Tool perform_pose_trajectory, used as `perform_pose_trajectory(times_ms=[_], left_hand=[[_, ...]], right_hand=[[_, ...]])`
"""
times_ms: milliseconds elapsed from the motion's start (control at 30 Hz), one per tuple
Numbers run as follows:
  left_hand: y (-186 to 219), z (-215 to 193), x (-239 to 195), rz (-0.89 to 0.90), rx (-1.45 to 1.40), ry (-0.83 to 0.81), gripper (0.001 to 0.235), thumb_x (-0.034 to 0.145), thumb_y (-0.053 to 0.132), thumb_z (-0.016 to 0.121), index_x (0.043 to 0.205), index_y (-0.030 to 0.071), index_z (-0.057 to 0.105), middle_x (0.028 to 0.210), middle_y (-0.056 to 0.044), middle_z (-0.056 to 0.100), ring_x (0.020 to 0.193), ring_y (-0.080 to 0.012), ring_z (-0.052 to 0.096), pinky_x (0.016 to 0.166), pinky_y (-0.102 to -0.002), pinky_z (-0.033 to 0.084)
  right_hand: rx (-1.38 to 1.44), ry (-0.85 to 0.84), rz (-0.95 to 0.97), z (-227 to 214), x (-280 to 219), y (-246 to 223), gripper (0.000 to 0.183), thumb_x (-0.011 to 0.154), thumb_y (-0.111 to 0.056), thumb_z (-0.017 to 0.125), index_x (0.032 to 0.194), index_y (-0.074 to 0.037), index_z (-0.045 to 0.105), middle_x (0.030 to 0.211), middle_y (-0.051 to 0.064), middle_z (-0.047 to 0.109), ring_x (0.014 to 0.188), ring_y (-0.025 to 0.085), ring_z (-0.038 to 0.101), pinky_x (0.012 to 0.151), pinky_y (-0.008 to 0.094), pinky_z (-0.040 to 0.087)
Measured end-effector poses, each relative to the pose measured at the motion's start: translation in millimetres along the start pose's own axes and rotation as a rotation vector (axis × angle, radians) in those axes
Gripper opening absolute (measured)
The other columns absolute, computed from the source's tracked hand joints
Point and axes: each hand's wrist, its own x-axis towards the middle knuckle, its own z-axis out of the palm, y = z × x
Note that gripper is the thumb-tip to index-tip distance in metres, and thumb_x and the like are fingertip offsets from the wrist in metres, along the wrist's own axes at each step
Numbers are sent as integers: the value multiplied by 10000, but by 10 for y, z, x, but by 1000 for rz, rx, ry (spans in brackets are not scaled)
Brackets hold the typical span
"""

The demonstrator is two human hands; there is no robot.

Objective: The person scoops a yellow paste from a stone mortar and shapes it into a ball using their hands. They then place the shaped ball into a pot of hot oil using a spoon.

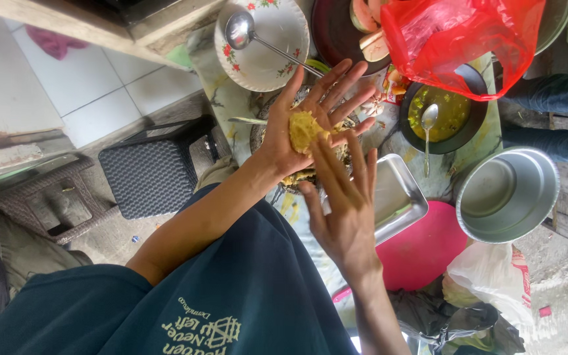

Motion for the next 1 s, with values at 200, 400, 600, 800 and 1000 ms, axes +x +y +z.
perform_pose_trajectory(times_ms=[200,400,600,800,1000], left_hand=[[-37,10,-20,-31,88,-137,730,1110,614,338,1649,122,325,1697,-63,318,1603,-301,272,1332,-565,255],[90,62,-75,-7,159,-103,721,1105,613,325,1658,149,323,1715,-39,294,1616,-261,252,1351,-540,227],[78,85,-103,18,143,-65,710,1109,603,320,1646,137,320,1740,-46,294,1643,-276,240,1377,-557,214],[-9,70,-218,9,139,-71,732,1101,615,334,1645,125,316,1733,-50,305,1639,-285,247,1374,-539,213],[69,55,-235,10,89,-46,711,1091,602,333,1621,129,321,1716,-39,316,1619,-263,273,1351,-540,232]], right_hand=[[30,31,-16,134,28,-28,690,1086,-434,562,1585,19,416,1661,206,375,1588,397,186,1287,648,76],[-72,-24,-11,142,-102,16,637,1049,-420,582,1568,-77,445,1649,125,429,1599,360,181,1294,626,56],[4,-13,0,290,-105,-31,704,1089,-460,505,1619,-28,335,1690,153,332,1604,377,122,1283,647,10],[3,-11,6,326,3,-43,657,1110,-461,436,1634,-73,356,1723,96,309,1637,345,99,1315,631,-13],[60,71,-27,225,-173,-22,654,1108,-477,404,1618,-69,381,1700,99,365,1635,342,132,1336,626,8]])
